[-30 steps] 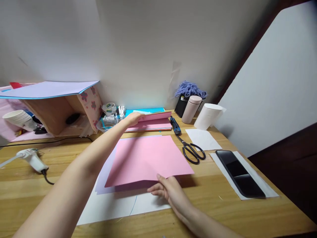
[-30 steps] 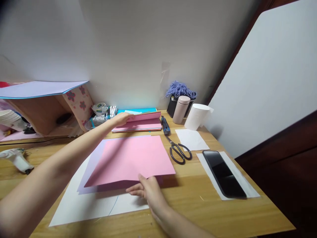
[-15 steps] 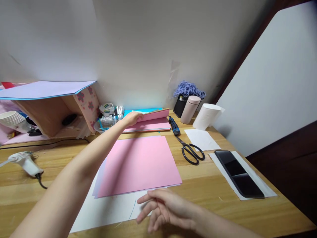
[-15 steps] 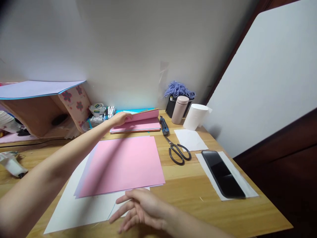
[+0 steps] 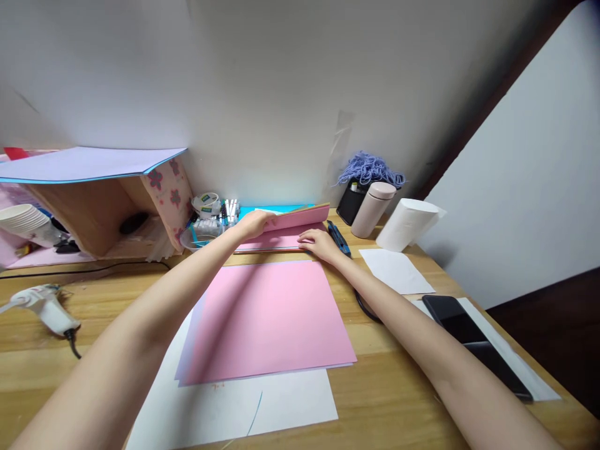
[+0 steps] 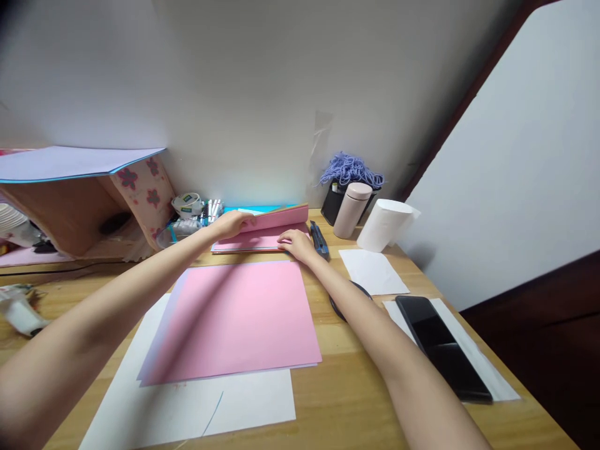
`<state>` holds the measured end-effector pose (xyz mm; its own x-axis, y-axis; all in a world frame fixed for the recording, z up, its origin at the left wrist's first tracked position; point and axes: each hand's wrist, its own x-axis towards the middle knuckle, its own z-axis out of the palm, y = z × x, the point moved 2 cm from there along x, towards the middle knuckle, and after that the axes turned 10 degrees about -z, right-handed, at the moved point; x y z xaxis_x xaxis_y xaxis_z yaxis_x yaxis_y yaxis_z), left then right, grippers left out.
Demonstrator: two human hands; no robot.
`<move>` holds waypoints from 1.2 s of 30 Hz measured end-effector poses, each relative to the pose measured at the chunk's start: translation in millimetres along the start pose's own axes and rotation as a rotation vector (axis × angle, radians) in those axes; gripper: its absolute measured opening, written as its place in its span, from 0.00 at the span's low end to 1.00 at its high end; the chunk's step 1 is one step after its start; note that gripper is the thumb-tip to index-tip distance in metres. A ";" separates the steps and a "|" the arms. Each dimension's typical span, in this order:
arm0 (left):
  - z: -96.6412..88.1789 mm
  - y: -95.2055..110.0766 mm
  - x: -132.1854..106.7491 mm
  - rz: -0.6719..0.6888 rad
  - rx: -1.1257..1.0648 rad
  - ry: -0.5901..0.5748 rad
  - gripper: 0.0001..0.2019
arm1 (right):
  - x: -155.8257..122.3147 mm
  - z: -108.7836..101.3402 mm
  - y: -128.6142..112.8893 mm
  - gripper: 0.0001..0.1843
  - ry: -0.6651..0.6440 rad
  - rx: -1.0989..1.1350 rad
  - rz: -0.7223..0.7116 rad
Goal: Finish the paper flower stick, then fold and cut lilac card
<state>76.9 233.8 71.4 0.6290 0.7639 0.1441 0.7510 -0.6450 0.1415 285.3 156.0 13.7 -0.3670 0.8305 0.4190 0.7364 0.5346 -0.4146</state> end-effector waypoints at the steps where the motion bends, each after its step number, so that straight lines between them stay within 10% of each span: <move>1: -0.1 -0.5 0.7 0.006 0.003 -0.002 0.17 | -0.5 0.1 1.4 0.08 -0.017 -0.017 -0.018; 18: -3.3 5.2 0.2 0.034 0.055 -0.014 0.16 | 10.8 -2.8 -22.4 0.13 -0.278 -0.495 -0.107; 36: 0.4 2.6 2.6 0.073 0.000 -0.048 0.20 | 34.3 -19.4 -10.0 0.07 -0.146 -0.259 0.094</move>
<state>80.6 234.0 71.7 0.6909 0.7150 0.1068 0.7029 -0.6989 0.1322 276.3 176.0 47.9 -0.3539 0.8983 0.2605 0.8847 0.4118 -0.2183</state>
